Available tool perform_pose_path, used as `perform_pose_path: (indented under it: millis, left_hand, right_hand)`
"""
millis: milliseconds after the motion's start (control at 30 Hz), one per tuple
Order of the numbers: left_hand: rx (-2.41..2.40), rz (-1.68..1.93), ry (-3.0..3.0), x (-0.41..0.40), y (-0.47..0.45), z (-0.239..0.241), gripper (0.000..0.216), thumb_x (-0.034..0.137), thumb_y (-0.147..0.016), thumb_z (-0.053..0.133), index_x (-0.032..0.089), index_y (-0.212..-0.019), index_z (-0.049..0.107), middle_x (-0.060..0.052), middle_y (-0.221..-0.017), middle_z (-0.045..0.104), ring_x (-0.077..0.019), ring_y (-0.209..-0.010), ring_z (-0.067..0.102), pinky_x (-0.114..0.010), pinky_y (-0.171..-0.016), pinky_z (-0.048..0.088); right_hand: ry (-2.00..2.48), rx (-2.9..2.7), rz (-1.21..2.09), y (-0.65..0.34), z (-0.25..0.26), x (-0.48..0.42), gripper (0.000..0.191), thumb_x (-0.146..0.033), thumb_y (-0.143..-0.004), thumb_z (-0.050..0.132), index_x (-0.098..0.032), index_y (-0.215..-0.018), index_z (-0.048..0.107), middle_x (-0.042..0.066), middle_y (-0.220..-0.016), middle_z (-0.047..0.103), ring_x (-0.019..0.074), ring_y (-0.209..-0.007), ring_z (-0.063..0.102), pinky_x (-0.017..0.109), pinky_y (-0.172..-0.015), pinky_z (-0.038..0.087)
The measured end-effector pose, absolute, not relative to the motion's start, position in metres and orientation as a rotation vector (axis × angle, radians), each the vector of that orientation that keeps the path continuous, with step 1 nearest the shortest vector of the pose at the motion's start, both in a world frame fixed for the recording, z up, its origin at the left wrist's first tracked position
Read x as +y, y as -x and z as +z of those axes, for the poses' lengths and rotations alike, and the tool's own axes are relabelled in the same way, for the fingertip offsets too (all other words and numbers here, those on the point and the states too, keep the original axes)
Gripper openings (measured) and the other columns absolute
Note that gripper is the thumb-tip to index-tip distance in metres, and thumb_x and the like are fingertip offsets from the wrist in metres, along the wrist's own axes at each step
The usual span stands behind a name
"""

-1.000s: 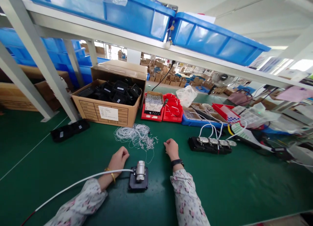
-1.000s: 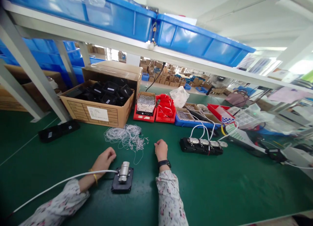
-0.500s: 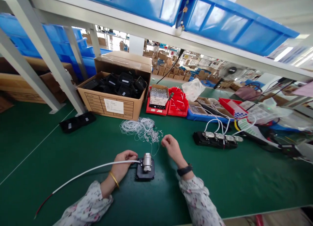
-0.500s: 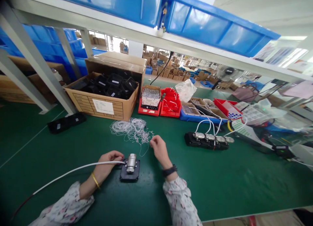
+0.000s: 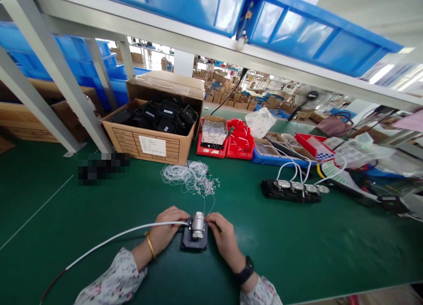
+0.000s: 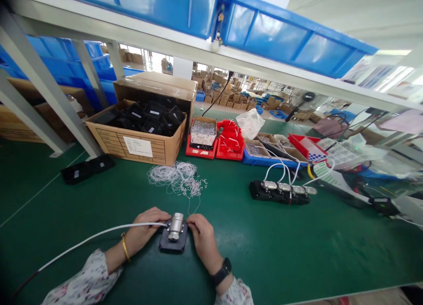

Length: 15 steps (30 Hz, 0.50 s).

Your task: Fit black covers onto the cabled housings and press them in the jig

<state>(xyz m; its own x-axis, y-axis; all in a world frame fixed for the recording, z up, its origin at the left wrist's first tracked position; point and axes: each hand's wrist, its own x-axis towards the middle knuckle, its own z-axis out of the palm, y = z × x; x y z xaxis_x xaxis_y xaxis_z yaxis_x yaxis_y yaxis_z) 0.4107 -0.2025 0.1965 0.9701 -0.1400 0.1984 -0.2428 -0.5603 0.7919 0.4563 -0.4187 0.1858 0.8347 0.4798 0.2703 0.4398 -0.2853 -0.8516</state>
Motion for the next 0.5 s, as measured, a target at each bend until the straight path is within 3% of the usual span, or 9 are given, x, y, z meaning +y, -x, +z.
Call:
perform_pose_path:
  millis: [167,300,400,500]
  left_hand:
    - [-0.216,0.145,-2.271,-0.207,-0.392,0.188,0.034,0.014,-0.084,0.042,0.022,-0.11,0.061,-0.006,-0.108,0.066,-0.0183,-0.098,0.06,-0.033,-0.09,0.047]
    - [-0.219,-0.011,-2.286,-0.206,-0.372,0.187,0.063,0.002,-0.069,0.043,0.023,-0.129,0.045,-0.005,-0.133,0.049,-0.0213,-0.123,0.044,-0.042,-0.107,0.031]
    - [-0.193,-0.175,-2.222,-0.207,-0.365,0.191,0.076,0.007,-0.064,0.054,0.024,-0.135,0.035,-0.004,-0.143,0.033,-0.0239,-0.131,0.032,-0.042,-0.111,0.023]
    - [-0.092,-0.232,-2.138,-0.213,-0.368,0.2,0.09,0.017,-0.059,0.066,0.022,-0.139,0.026,-0.007,-0.145,0.029,-0.026,-0.131,0.029,-0.042,-0.111,0.022]
  right_hand:
    - [1.827,-0.623,0.169,-0.45,0.192,-0.426,0.017,-0.024,-0.086,0.052,-0.022,-0.093,0.068,0.005,-0.094,0.068,0.0179,-0.089,0.061,0.029,-0.08,0.048]
    - [1.815,-0.601,0.227,-0.446,0.195,-0.432,0.019,-0.029,-0.086,0.052,-0.022,-0.092,0.069,0.007,-0.098,0.067,0.0198,-0.094,0.061,0.032,-0.085,0.047]
    - [1.948,-0.543,0.181,-0.461,0.193,-0.439,0.025,-0.033,-0.088,0.049,-0.019,-0.09,0.069,0.008,-0.092,0.067,0.0205,-0.086,0.062,0.031,-0.078,0.049]
    - [2.23,-0.405,0.046,-0.503,0.191,-0.441,0.03,-0.027,-0.09,0.039,-0.016,-0.1,0.064,0.009,-0.092,0.064,0.0187,-0.075,0.061,0.029,-0.069,0.05]
